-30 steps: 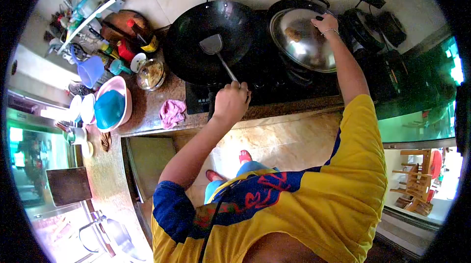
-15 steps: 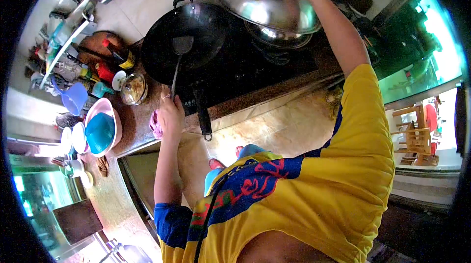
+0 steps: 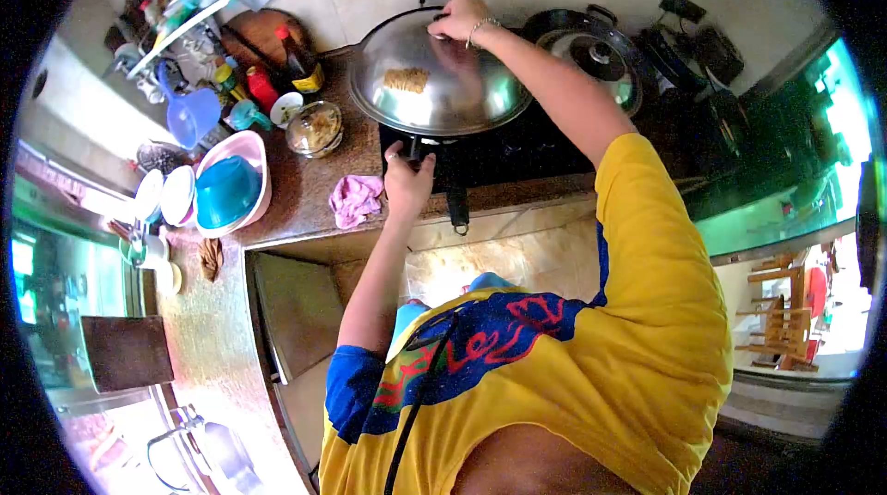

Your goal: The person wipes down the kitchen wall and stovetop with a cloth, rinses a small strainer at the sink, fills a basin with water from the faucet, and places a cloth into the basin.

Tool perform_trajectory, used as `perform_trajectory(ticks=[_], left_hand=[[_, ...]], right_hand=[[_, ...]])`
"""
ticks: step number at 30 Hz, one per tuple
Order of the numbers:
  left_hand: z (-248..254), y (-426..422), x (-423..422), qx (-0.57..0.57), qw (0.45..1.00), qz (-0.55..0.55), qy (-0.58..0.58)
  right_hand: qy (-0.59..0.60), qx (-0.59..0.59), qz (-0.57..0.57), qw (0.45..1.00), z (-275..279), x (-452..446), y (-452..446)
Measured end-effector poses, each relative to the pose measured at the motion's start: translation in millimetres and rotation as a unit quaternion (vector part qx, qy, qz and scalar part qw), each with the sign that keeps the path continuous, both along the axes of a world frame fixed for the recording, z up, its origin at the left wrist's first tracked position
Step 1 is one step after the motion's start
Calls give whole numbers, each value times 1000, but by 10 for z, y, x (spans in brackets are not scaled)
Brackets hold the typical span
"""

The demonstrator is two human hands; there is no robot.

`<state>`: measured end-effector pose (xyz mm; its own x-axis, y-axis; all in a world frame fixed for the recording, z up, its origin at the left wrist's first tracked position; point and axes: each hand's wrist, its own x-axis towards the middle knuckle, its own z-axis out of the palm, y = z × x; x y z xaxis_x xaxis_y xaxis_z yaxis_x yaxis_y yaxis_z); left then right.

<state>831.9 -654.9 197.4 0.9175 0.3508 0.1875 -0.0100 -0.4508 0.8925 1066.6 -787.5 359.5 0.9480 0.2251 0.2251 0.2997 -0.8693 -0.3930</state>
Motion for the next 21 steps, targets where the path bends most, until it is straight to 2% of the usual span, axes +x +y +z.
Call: perform_trajectory(ticks=[1,3,6,7,9,13,15,17,19,20,21], left_hand=[[47,12,-46,-65,998,-18,15],[19,33,-141,-63,996,-6,57],[-492,32,-77,-202,973,-51,96],[-220,-27,-210,-339,926,-76,147],[64,-56,-314,-360,900,-118,217],[124,-187,-373,-376,890,-127,225],[156,-211,-396,-392,881,-127,232],[243,-211,-418,-370,899,-100,211],[232,-198,-386,-378,876,-123,275],[209,-245,-381,-383,876,-109,274],[167,-297,-371,-358,898,-100,237]], right_hand=[[12,-8,6,1000,-75,-5,59],[-18,-37,-9,999,-236,53,177],[-28,-23,-7,999,-448,234,192],[-27,-24,0,999,-480,266,188],[-31,-22,-8,999,-534,316,161],[-3,-26,-25,999,-630,411,100],[-30,-33,-31,999,-678,411,126],[7,-33,-4,999,-658,376,125],[-34,-64,-13,997,-692,380,162],[-12,-59,-15,998,-704,387,148],[9,-55,-12,998,-732,411,150]])
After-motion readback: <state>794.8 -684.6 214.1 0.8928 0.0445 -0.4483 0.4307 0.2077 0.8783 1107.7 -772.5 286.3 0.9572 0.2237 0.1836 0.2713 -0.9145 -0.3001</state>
